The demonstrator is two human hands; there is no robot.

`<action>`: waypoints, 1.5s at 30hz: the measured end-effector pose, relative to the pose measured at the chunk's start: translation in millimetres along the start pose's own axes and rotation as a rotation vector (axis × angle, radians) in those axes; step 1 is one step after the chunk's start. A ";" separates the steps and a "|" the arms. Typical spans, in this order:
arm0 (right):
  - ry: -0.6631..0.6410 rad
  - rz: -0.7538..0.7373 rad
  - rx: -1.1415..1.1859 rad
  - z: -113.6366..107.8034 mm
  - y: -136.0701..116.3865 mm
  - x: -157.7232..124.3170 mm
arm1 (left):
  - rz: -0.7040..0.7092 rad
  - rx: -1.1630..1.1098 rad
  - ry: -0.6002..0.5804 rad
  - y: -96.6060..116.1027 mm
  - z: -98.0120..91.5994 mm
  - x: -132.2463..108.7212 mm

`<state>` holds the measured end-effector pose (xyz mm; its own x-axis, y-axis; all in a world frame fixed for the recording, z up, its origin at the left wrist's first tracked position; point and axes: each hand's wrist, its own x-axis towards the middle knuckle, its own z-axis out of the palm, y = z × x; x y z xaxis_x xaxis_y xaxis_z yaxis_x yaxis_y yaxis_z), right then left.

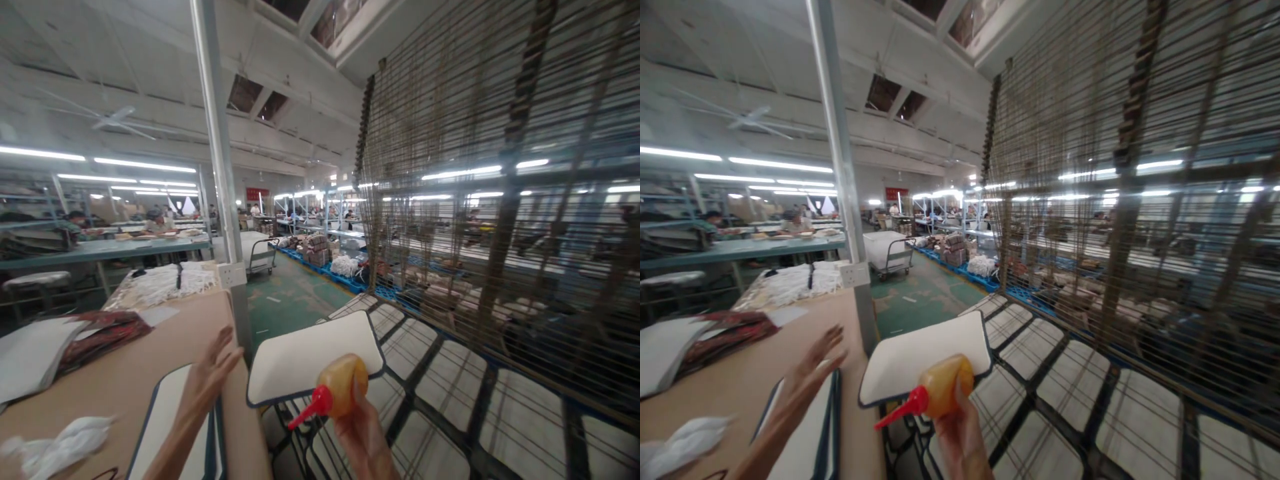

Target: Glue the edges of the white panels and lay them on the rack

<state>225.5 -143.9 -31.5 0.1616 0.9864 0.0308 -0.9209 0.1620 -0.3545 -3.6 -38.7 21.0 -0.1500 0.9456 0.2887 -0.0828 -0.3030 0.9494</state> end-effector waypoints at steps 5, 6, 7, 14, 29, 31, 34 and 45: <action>-0.007 0.124 -0.057 0.6 14.1 -10.9 | 0.098 0.394 -0.421 14.5 53.6 46.5; -0.015 0.126 -0.057 0.2 16.0 -11.3 | 0.064 0.428 -0.499 14.4 59.0 50.1; -0.025 0.122 -0.056 0.1 17.3 -11.2 | 0.028 0.453 -0.593 14.6 62.2 52.0; -0.012 0.124 -0.105 -6.9 12.7 -18.1 | -0.164 0.367 -0.897 21.7 44.8 54.5; -0.001 -0.566 -0.591 33.3 -121.1 8.7 | -0.376 0.224 -1.208 27.7 -18.4 40.7; -0.035 -0.572 -0.643 34.5 -124.6 11.2 | -0.406 0.214 -1.228 30.6 -16.7 39.1; -0.051 -0.559 -0.667 34.6 -125.8 12.3 | -0.446 0.204 -1.265 37.1 -12.8 36.1; -0.074 -0.537 -0.753 29.6 -126.8 1.2 | -0.479 0.204 -1.220 41.2 -14.0 33.1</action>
<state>332.0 -162.4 41.1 0.4532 0.7880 0.4168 -0.2520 0.5618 -0.7880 -25.8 -21.5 68.0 0.8368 0.4850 -0.2541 0.2852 0.0101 0.9584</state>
